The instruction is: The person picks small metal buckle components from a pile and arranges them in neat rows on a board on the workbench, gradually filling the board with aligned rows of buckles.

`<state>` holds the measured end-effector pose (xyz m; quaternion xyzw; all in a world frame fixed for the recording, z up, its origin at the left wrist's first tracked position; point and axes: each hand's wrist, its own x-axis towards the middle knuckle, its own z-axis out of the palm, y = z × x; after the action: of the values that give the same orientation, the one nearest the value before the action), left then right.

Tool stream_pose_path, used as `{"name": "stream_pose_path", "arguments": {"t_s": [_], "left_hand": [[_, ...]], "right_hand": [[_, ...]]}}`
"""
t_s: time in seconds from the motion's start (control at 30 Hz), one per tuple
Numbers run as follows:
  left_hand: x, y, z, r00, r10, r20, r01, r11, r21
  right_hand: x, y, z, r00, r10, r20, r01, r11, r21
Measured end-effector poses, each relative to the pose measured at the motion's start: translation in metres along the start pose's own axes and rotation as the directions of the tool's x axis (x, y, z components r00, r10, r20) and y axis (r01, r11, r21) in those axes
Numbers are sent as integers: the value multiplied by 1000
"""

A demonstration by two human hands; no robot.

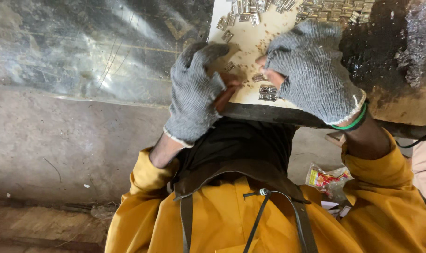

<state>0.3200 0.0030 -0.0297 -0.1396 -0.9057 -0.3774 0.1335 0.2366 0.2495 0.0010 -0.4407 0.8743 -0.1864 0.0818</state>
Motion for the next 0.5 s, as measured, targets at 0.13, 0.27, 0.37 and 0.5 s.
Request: {"name": "stream_pose_path", "arguments": {"t_s": [0.13,0.27,0.37,0.5], "left_hand": [[-16,3,-19,998,19,57,-21,999,40],[-21,11,-17,997,-28,77,28,1000,-11],[-21,18,-9,1000,-20,23,19,999,33],[-25,24,-3,999,30,-23,-28,997,74]], "right_hand": [[1,-3,-1,996,-20,85,26,997,-73],[4,-7,0,999,-34,15,36,989,-145],[5,-8,1,1000,7,-14,-8,995,-103],[4,-7,2,1000,-22,-19,21,998,-63]]}}
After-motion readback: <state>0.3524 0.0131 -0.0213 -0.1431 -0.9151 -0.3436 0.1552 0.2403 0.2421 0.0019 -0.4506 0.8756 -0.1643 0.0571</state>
